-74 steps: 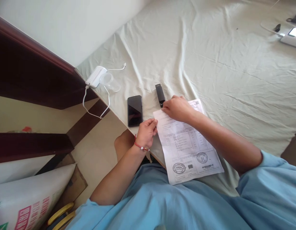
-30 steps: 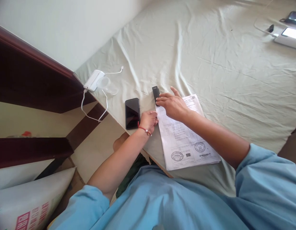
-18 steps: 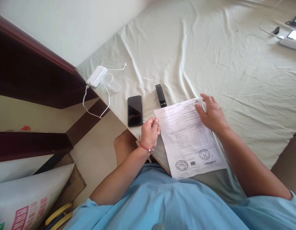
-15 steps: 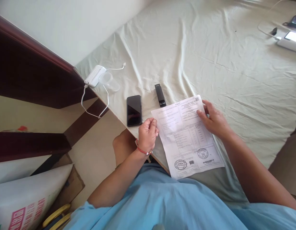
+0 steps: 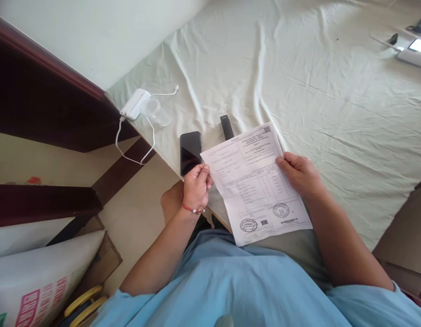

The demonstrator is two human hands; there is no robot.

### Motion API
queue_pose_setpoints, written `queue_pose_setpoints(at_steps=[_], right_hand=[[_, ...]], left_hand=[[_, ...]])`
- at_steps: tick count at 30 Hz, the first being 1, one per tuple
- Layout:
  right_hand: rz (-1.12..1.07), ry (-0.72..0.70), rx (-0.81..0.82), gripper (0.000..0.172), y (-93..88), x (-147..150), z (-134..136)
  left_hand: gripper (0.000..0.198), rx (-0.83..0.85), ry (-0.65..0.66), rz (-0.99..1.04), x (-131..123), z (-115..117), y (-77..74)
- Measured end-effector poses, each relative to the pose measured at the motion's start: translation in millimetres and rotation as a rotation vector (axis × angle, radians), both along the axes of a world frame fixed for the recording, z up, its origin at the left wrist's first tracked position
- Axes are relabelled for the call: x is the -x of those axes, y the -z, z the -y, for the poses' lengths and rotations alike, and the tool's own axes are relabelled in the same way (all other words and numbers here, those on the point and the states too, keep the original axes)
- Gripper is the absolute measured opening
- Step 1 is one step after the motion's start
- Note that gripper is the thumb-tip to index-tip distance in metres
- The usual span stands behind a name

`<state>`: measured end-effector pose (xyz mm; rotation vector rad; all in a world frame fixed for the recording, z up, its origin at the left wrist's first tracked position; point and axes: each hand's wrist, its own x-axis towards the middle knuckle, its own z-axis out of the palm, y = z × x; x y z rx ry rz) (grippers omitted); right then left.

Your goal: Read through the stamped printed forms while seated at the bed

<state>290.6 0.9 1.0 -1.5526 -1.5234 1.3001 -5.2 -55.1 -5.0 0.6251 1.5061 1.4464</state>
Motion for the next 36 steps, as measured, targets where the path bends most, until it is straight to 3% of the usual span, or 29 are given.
queue_pose_setpoints(at_steps=[6, 16, 22, 29, 36], right_hand=[[-0.177, 0.058, 0.054, 0.036, 10.9, 12, 4], [0.205, -0.078, -0.279, 0.047, 17.2, 19, 8], [0.201, -0.026, -0.237, 0.050, 10.7, 21, 10], [0.123, 0.112, -0.266, 0.065, 13.4, 18, 9], [0.103, 0.074, -0.249, 0.061, 15.1, 17, 8]], left_hand=[[0.051, 0.064, 0.198, -0.155, 1, 20, 3.5], [0.050, 0.081, 0.265, -0.283, 8, 40, 20.4], [0.059, 0.127, 0.272, -0.202, 7, 36, 16.0], [0.049, 0.177, 0.427, -0.318, 9, 39, 14.6], [0.048, 0.148, 0.480, -0.386, 10, 42, 16.5]])
